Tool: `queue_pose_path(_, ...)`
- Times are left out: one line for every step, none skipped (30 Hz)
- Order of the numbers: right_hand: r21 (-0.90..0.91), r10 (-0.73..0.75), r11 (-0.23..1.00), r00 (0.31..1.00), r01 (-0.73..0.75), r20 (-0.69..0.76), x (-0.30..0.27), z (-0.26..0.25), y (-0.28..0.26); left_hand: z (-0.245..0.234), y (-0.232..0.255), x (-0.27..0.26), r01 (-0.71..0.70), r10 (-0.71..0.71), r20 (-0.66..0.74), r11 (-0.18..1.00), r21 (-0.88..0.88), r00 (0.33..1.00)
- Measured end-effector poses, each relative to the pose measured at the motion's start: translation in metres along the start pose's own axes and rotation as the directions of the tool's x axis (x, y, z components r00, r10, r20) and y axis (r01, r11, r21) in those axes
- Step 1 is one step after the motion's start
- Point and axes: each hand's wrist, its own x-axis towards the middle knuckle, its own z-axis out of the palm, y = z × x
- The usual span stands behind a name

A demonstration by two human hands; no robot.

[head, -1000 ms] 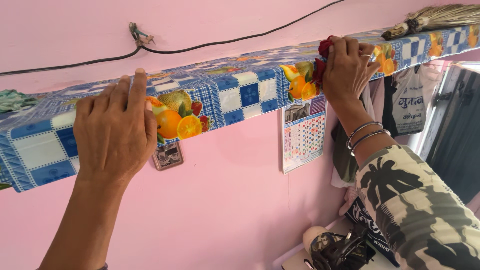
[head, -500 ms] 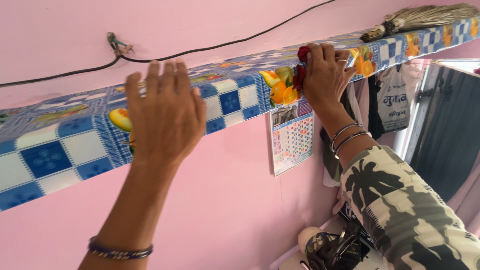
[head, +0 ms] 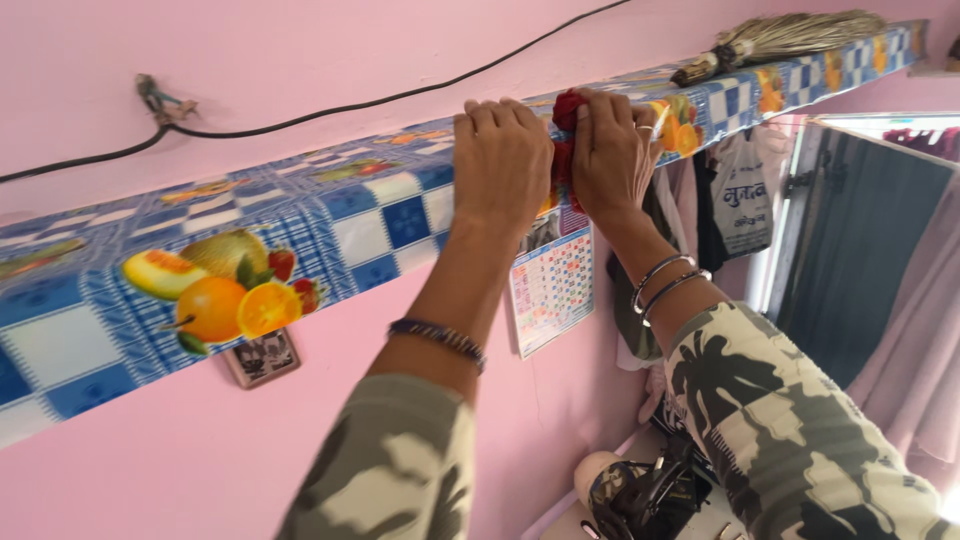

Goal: The person wipes a long shelf covered with a blue and white checkered fruit-patterned mat using a red cloth and a light blue cloth. They move along the shelf, wiping the top surface and edges, then switch cloths to continue cleaning different sections.

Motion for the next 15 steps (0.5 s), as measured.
queue_pose_path(0.063, 0.041, 0.997, 0.998, -0.038, -0.047, -0.001, -0.002, 0.001, 0.007, 0.012, 0.002, 0.024, -0.024, 0.008, 1.0, 0.004, 1.0)
queue_pose_path(0.129, 0.082, 0.989, 0.992, -0.069, -0.095, 0.001, -0.004, 0.001, 0.013, 0.02, 0.006, 0.05, -0.05, 0.011, 0.999, 0.009, 0.999)
queue_pose_path(0.128, 0.062, 0.991, 0.991, -0.047, -0.118, 0.001, -0.007, 0.002, 0.019, 0.026, 0.008, 0.052, -0.051, -0.013, 0.998, 0.04, 0.999)
queue_pose_path(0.127, 0.042, 0.992, 0.989, -0.025, -0.14, -0.001, -0.01, 0.003, 0.025, 0.031, 0.01, 0.055, -0.052, -0.037, 0.996, 0.072, 0.998)
queue_pose_path(0.125, 0.023, 0.992, 0.986, -0.002, -0.162, -0.004, -0.012, 0.002, 0.03, 0.036, 0.012, 0.059, -0.053, -0.061, 0.993, 0.103, 0.997)
queue_pose_path(0.112, -0.045, 0.992, 0.986, 0.064, -0.162, -0.006, -0.013, 0.002, 0.035, 0.04, 0.014, 0.053, -0.046, -0.068, 0.993, 0.108, 0.997)
queue_pose_path(0.098, -0.113, 0.987, 0.98, 0.13, -0.161, -0.008, -0.013, 0.001, 0.039, 0.043, 0.015, 0.047, -0.039, -0.074, 0.992, 0.113, 0.996)
queue_pose_path(0.084, -0.18, 0.977, 0.971, 0.194, -0.155, -0.01, -0.014, 0.0, 0.042, 0.046, 0.016, 0.042, -0.033, -0.078, 0.992, 0.118, 0.996)
queue_pose_path(0.086, -0.178, 0.978, 0.973, 0.192, -0.144, -0.011, -0.015, 0.0, 0.044, 0.047, 0.015, 0.04, -0.036, -0.06, 0.997, 0.069, 0.998)
queue_pose_path(0.089, -0.177, 0.978, 0.975, 0.189, -0.132, -0.012, -0.014, 0.0, 0.045, 0.045, 0.012, 0.039, -0.038, -0.041, 0.999, 0.02, 0.998)
queue_pose_path(0.092, -0.175, 0.978, 0.977, 0.186, -0.119, -0.013, -0.013, 0.0, 0.046, 0.044, 0.009, 0.038, -0.038, -0.021, 0.999, -0.028, 0.999)
queue_pose_path(0.073, -0.187, 0.978, 0.973, 0.198, -0.136, -0.013, -0.011, 0.001, 0.046, 0.042, 0.007, 0.031, -0.03, -0.071, 0.999, 0.009, 0.997)
queue_pose_path(0.053, -0.199, 0.977, 0.968, 0.209, -0.152, -0.013, -0.009, 0.003, 0.045, 0.041, 0.005, 0.026, -0.02, -0.121, 0.999, 0.047, 0.992)
queue_pose_path(0.034, -0.212, 0.975, 0.963, 0.22, -0.166, -0.012, -0.005, 0.006, 0.044, 0.039, 0.003, 0.025, -0.01, -0.168, 0.996, 0.085, 0.986)
queue_pose_path(0.015, -0.213, 0.976, 0.963, 0.218, -0.164, -0.01, -0.001, 0.011, 0.043, 0.038, 0.002, 0.018, 0.0, -0.181, 0.995, 0.097, 0.983)
